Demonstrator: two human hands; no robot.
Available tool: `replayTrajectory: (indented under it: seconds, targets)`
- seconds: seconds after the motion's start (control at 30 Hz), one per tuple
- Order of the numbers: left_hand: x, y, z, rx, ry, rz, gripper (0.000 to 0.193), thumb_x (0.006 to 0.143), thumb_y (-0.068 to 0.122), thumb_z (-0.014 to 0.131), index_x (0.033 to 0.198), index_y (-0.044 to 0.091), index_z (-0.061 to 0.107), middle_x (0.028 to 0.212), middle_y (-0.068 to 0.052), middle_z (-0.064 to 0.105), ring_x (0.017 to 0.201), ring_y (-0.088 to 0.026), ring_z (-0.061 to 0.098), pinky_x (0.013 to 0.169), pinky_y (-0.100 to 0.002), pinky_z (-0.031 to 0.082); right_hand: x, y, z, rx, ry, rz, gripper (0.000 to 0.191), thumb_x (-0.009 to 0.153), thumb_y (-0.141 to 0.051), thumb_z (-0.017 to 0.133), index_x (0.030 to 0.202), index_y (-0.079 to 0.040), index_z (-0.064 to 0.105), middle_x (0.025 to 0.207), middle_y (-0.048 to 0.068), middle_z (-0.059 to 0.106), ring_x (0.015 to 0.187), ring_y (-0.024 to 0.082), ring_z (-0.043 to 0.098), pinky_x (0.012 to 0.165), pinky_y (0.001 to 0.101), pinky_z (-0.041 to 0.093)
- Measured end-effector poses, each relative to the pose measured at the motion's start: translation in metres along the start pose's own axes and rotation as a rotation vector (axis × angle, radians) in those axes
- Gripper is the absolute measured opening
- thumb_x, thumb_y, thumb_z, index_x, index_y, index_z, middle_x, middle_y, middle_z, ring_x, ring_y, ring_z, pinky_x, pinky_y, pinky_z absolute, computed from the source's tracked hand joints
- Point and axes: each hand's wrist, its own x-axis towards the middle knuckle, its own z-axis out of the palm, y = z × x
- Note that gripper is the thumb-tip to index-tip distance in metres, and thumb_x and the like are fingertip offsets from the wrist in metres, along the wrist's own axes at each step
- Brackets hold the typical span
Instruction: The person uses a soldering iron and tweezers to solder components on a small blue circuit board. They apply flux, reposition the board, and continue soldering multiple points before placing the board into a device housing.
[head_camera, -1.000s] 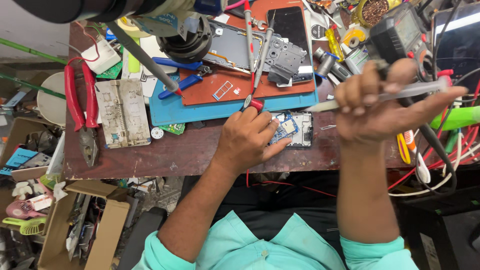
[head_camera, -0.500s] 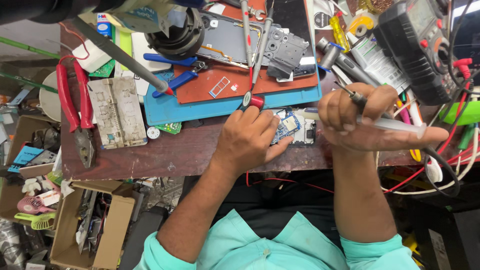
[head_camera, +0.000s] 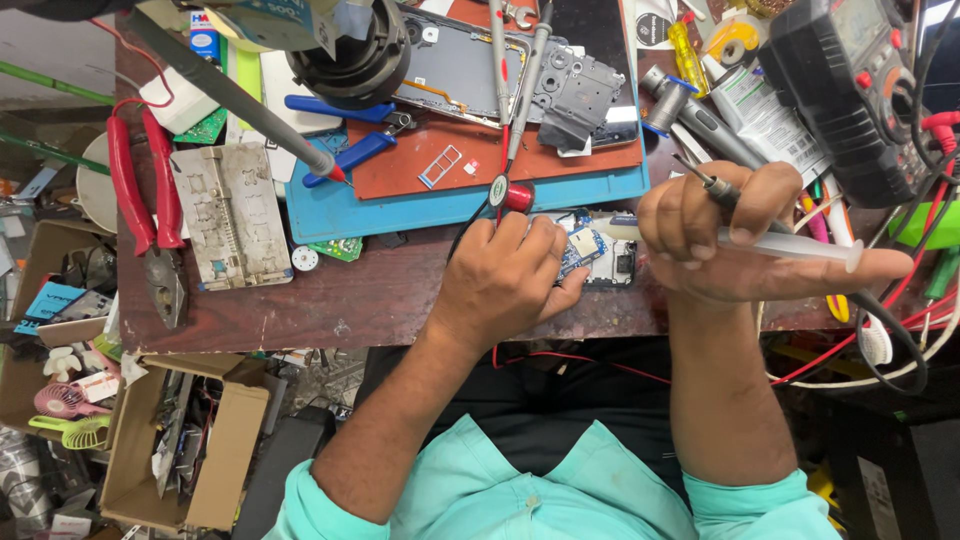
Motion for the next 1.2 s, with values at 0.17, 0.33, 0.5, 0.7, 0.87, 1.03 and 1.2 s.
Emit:
replayTrajectory:
  seconds: [0.17,0.33,0.5,0.7,0.87,1.03,1.2]
  targets:
    - [-0.001,-0.001,0.000,-0.016,-0.010,-0.006,0.037,0.086,0.038,0.080,0.094,0.003,0.070,0.086,-0.004,0.057,0.080,-0.021,0.056,0.066,-0.035,0.041,-0.004,0.002,0.002,-0.030,0.068,0.010,0.092,0.068,-0.104,0.033,0.085,-0.015,0.045,0.067,0.007,0.052,0.054,0.016,0.046,0.053,0.0357,0.043]
    - [-0.001,-0.001,0.000,-0.048,-0.003,-0.015,0.037,0.085,0.037,0.080,0.094,0.003,0.070,0.088,-0.004,0.059,0.080,-0.021,0.056,0.066,-0.036,0.042,-0.006,0.005,0.000,-0.036,0.089,0.009,0.092,0.068,-0.105,0.032,0.083,-0.015,0.045,0.064,0.007,0.053,0.052,0.015,0.044,0.052,0.0350,0.043]
    - [-0.002,-0.001,0.000,-0.062,-0.011,-0.020,0.036,0.085,0.037,0.081,0.092,0.003,0.071,0.088,-0.004,0.060,0.080,-0.021,0.056,0.067,-0.035,0.042,-0.005,0.005,-0.002,-0.066,0.067,0.017,0.089,0.070,-0.103,0.032,0.083,-0.016,0.046,0.062,0.007,0.052,0.048,0.014,0.043,0.049,0.0341,0.043]
    - [-0.002,-0.003,0.002,-0.056,0.005,-0.016,0.039,0.084,0.038,0.081,0.094,0.002,0.072,0.091,-0.005,0.062,0.082,-0.021,0.057,0.068,-0.035,0.042,-0.005,0.008,0.000,-0.075,0.121,0.017,0.087,0.074,-0.100,0.036,0.081,-0.014,0.049,0.061,0.007,0.051,0.047,0.014,0.043,0.048,0.0349,0.041]
    - [-0.003,-0.002,0.002,-0.061,0.003,-0.014,0.040,0.086,0.039,0.081,0.095,0.002,0.073,0.091,-0.005,0.062,0.082,-0.021,0.057,0.069,-0.036,0.043,-0.009,0.007,0.002,-0.118,0.186,0.025,0.076,0.079,-0.090,0.036,0.082,-0.015,0.047,0.059,0.006,0.048,0.047,0.013,0.037,0.045,0.0318,0.038]
    - [-0.004,-0.003,0.002,-0.061,0.014,-0.017,0.040,0.086,0.040,0.081,0.096,0.002,0.073,0.090,-0.005,0.062,0.082,-0.021,0.057,0.069,-0.036,0.043,-0.011,0.007,0.002,-0.090,0.223,0.010,0.073,0.081,-0.089,0.035,0.083,-0.016,0.043,0.059,0.005,0.046,0.049,0.012,0.034,0.044,0.0293,0.036]
    - [-0.003,-0.003,0.002,-0.070,0.011,-0.021,0.041,0.086,0.040,0.081,0.096,0.001,0.073,0.091,-0.004,0.063,0.082,-0.021,0.057,0.069,-0.036,0.043,-0.011,0.003,-0.001,-0.100,0.200,0.029,0.071,0.082,-0.088,0.035,0.082,-0.017,0.043,0.058,0.005,0.047,0.050,0.012,0.033,0.045,0.0289,0.035]
